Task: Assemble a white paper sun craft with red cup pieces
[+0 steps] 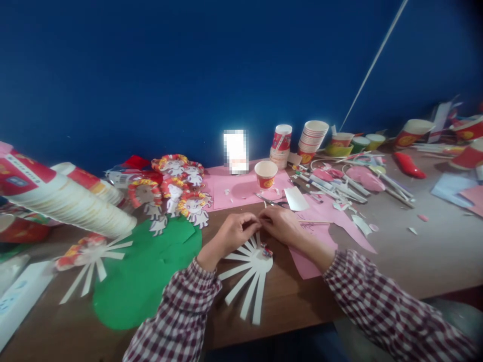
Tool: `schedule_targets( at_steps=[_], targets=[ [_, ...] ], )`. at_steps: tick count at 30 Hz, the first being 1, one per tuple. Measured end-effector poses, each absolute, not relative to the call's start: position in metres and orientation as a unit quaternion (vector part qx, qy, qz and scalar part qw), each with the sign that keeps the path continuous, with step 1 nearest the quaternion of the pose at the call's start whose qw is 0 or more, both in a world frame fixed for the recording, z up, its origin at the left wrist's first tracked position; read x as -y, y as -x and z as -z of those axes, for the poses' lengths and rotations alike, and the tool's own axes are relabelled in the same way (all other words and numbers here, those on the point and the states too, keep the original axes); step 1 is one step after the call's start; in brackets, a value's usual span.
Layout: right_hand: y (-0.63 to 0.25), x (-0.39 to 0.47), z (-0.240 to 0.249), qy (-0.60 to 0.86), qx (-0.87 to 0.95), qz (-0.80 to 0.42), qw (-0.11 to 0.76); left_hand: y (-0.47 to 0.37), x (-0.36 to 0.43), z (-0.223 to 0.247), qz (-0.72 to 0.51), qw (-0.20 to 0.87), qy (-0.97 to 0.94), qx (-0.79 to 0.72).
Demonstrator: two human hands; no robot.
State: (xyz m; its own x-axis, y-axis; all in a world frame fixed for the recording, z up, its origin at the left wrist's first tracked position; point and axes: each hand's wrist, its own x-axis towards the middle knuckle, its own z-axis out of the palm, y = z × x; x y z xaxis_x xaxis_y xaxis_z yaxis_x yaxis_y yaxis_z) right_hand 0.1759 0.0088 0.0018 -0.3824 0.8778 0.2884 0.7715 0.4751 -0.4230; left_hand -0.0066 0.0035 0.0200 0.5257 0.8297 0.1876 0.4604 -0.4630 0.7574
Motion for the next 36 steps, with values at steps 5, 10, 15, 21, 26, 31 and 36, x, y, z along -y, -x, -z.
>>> schedule_targets(
  at_steps=[5,10,15,21,26,31,36],
  targets=[
    [-0.177,-0.009,0.000,0.488,0.830,-0.094,0.254,0.016,-0.013,-0.011,-0.249,0.308,-0.809,-0.433],
    [-0.177,-0.011,0.002,0.485,0.832,-0.086,0.255,0.017,-0.016,-0.002,-0.263,0.320,-0.783,-0.463],
    [-0.178,-0.011,0.004,0.476,0.836,-0.074,0.263,0.015,-0.017,0.007,-0.302,0.329,-0.742,-0.500],
    [-0.178,-0.009,0.013,0.451,0.840,-0.071,0.294,0.013,-0.017,0.011,-0.311,0.382,-0.747,-0.447],
    [-0.178,-0.009,0.014,0.426,0.843,-0.086,0.317,0.016,-0.018,0.013,-0.306,0.374,-0.760,-0.435],
    [-0.177,-0.010,0.012,0.414,0.847,-0.092,0.320,0.017,-0.018,0.014,-0.311,0.399,-0.750,-0.427],
    [-0.177,-0.010,0.010,0.423,0.847,-0.086,0.310,0.013,-0.016,0.011,-0.320,0.446,-0.722,-0.420]
  ],
)
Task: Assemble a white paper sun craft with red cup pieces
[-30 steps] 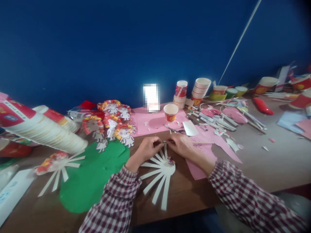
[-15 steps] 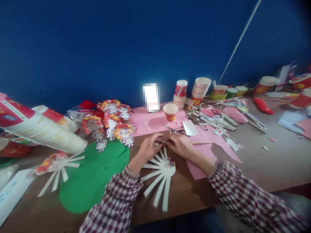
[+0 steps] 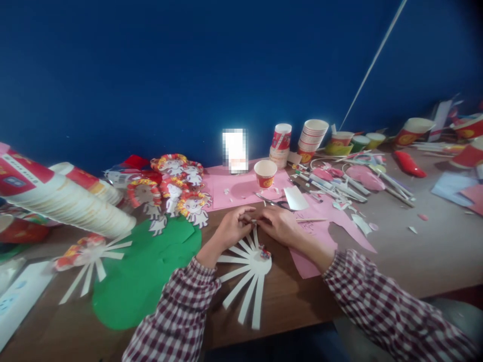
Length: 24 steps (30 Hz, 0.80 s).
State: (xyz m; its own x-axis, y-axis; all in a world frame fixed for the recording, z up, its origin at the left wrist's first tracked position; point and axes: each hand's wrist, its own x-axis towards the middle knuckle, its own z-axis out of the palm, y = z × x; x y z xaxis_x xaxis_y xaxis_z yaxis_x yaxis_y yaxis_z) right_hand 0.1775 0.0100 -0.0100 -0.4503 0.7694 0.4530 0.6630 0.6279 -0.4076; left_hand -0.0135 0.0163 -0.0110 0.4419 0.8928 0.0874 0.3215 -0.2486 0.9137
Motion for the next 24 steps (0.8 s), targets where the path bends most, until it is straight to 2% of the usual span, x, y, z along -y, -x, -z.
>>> schedule_targets(
  at_steps=[24],
  targets=[
    [-0.1766,-0.0098,0.0107,0.405,0.849,-0.093,0.326,0.0138,-0.0172,0.0112,-0.333,0.500,-0.679,-0.422]
  ],
)
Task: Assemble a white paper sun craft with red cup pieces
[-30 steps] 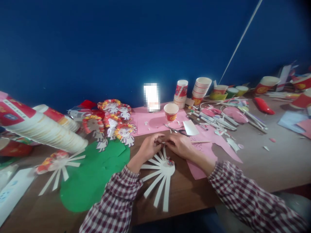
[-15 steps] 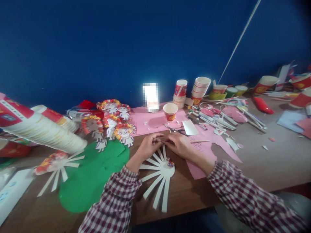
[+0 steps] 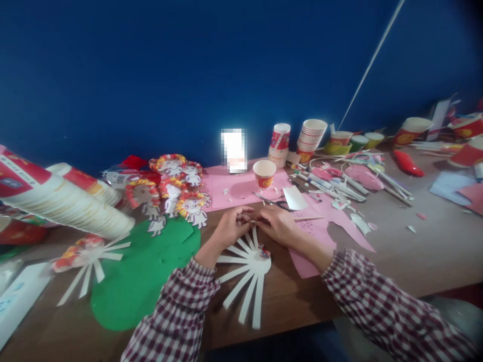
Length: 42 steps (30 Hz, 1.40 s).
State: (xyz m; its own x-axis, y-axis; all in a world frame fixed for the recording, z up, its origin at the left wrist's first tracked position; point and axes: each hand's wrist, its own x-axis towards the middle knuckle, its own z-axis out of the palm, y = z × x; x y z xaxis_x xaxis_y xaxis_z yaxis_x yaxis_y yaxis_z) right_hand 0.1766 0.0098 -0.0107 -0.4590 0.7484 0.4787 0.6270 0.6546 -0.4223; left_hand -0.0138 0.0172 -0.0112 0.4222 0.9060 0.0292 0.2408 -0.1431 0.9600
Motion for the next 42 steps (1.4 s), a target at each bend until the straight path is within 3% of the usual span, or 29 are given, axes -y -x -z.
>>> schedule_targets(
  at_steps=[42],
  targets=[
    [-0.175,-0.010,0.010,0.408,0.850,-0.103,0.316,0.007,-0.013,-0.006,-0.340,0.472,-0.661,-0.473]
  ],
)
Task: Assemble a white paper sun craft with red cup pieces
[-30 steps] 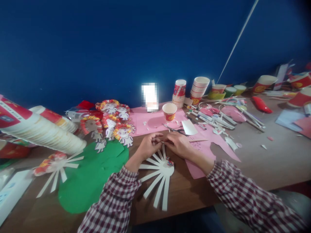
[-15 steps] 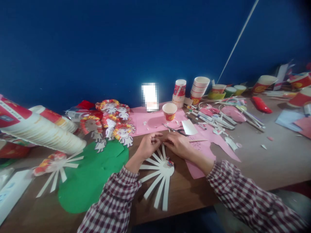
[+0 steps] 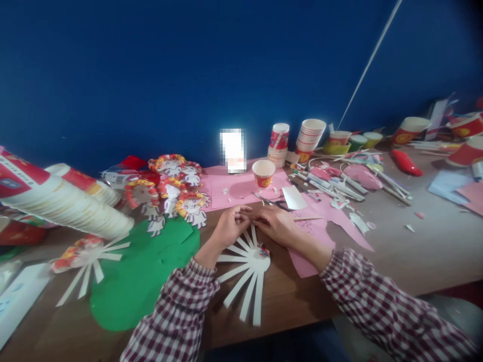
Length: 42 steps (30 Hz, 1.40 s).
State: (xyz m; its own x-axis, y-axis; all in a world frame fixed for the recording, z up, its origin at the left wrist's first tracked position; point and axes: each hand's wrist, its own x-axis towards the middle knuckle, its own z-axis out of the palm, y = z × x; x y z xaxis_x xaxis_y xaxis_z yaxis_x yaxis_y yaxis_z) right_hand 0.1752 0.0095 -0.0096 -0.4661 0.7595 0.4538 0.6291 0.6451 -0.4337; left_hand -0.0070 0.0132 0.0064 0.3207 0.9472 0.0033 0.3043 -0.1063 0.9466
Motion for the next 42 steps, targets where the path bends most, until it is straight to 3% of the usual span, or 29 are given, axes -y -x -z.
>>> schedule_targets(
  at_steps=[42],
  targets=[
    [-0.175,-0.007,0.004,0.398,0.856,-0.089,0.318,0.013,-0.017,0.005,-0.308,0.451,-0.692,-0.473]
  ],
)
